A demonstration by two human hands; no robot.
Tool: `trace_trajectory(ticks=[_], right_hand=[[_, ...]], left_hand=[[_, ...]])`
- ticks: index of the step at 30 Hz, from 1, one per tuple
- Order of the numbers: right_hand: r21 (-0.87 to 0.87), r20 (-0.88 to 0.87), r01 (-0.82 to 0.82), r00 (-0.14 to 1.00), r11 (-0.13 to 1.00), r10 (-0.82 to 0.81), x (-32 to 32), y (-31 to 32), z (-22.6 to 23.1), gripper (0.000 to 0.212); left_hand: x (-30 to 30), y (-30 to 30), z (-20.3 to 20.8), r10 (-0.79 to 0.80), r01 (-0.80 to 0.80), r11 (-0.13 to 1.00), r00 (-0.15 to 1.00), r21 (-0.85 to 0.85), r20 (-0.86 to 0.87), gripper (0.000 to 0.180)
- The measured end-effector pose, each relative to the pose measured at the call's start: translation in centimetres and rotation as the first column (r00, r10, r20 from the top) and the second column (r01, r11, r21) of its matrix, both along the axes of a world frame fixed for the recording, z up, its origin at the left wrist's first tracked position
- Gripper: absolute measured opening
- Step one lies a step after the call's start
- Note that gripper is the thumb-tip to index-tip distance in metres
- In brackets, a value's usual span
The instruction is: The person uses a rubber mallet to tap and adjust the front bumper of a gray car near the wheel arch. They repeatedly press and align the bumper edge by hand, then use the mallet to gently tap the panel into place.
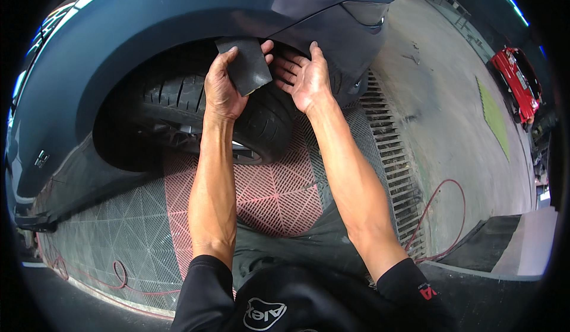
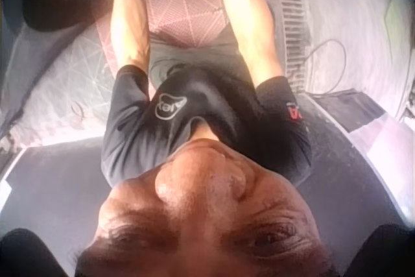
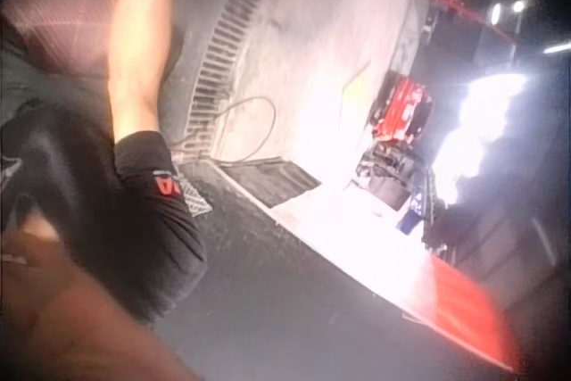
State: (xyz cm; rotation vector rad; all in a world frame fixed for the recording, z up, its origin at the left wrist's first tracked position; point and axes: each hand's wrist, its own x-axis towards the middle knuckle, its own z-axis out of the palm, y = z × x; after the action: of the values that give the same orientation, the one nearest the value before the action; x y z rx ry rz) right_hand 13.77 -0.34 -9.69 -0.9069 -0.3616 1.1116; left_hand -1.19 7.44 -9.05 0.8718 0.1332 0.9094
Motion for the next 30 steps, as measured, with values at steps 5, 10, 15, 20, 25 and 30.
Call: trace_trajectory(ticks=[5, 10, 15, 20, 25, 30], right_hand=[[0.131, 0.139, -0.017, 0.99, 0.991, -0.001, -0.7, -0.3, -1.3, 0.1], [0.223, 0.213, -0.075, 0.977, 0.972, 0.027, -2.7, 0.2, -1.4, 0.06], [0.208, 0.229, -0.099, 0.972, 0.973, 0.05, -2.7, 0.3, -0.8, 0.048], [0.205, 0.225, -0.097, 0.973, 0.974, 0.049, -0.6, -0.3, -1.1, 0.06], [0.178, 0.16, -0.034, 0.987, 0.983, 0.005, 0.5, -0.1, -1.9, 0.06], [0.174, 0.145, -0.051, 0.989, 0.983, 0.026, 0.2, -0.3, -1.9, 0.057]], left_hand=[[-0.1, 0.5, 0.3, 0.132, -0.131, 0.991, 0.989, 0.02, -0.073, 0.046], [0.6, -0.5, 1.6, 0.367, -0.343, 0.929, 0.905, 0.141, -0.216, 0.025], [1.6, -1.6, 2.3, 0.501, -0.482, 0.866, 0.831, 0.138, -0.243, 0.016], [2.0, -1.0, 2.0, 0.518, -0.496, 0.855, 0.819, 0.151, -0.246, 0.02], [1.9, -0.2, 2.6, 0.483, -0.48, 0.875, 0.855, 0.064, -0.186, 0.021], [1.6, 1.2, 2.1, 0.341, -0.344, 0.939, 0.927, 0.006, -0.153, 0.018]])
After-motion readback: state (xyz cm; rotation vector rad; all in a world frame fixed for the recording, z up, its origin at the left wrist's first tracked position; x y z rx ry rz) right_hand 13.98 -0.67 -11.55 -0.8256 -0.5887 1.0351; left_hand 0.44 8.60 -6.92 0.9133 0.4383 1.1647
